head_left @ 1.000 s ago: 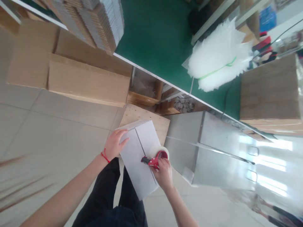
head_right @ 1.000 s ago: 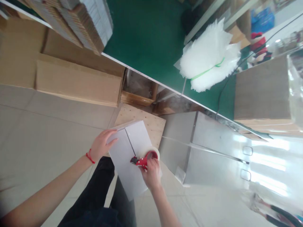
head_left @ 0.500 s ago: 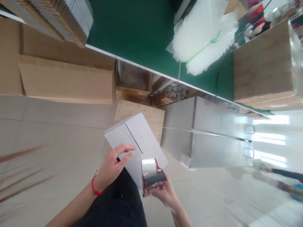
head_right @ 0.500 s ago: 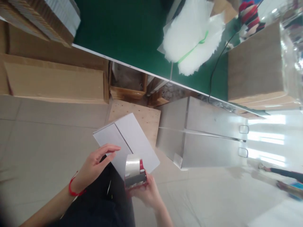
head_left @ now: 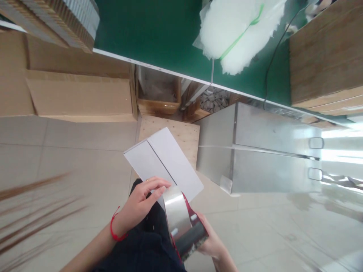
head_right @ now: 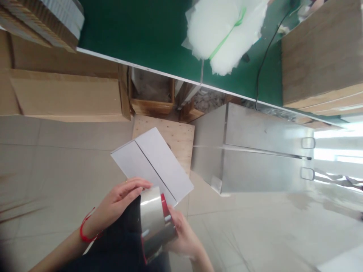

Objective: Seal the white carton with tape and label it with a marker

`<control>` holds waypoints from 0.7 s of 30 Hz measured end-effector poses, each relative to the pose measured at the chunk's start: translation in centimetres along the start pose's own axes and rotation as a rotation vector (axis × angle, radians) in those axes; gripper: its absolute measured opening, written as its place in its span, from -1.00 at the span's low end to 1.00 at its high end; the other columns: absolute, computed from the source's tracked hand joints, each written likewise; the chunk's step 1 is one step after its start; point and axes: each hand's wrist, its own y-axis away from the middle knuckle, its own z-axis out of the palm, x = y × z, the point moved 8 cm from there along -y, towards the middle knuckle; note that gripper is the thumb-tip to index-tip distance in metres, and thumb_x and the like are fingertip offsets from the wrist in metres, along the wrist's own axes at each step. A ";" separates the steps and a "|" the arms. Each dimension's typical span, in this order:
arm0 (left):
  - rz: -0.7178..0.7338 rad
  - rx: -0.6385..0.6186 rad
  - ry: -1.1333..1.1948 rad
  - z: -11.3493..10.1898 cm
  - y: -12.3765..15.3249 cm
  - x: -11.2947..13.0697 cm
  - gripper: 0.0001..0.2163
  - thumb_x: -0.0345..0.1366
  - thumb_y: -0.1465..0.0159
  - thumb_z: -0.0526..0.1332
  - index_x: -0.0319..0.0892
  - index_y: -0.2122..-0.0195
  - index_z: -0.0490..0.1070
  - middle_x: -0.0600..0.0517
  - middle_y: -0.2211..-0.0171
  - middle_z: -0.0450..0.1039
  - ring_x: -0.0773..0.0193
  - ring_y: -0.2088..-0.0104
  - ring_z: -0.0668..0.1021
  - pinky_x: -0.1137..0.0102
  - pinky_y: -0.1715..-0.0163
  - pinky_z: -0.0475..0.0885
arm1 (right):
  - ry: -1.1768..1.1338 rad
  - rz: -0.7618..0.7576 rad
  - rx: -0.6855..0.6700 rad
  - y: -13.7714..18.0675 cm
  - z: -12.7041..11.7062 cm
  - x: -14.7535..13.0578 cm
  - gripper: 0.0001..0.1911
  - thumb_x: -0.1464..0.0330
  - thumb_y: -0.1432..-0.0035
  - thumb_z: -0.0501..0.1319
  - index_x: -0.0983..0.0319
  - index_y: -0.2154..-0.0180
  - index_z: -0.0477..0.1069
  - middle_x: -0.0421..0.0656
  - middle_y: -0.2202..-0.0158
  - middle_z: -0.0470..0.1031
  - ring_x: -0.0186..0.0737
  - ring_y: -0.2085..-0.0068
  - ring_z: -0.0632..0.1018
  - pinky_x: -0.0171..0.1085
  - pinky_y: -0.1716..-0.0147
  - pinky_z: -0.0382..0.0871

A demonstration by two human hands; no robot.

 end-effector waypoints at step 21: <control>0.234 0.103 -0.168 3.3 4.3 5.8 -0.82 -0.44 -0.29 0.34 -0.02 0.14 0.58 0.13 0.19 0.53 0.38 0.15 0.56 0.55 0.07 0.44 | 0.477 -0.472 -0.043 4.4 0.8 -1.2 -0.95 0.40 -0.30 0.14 0.18 0.24 0.38 -0.14 0.33 0.49 -0.16 0.24 0.52 -0.07 -0.03 0.37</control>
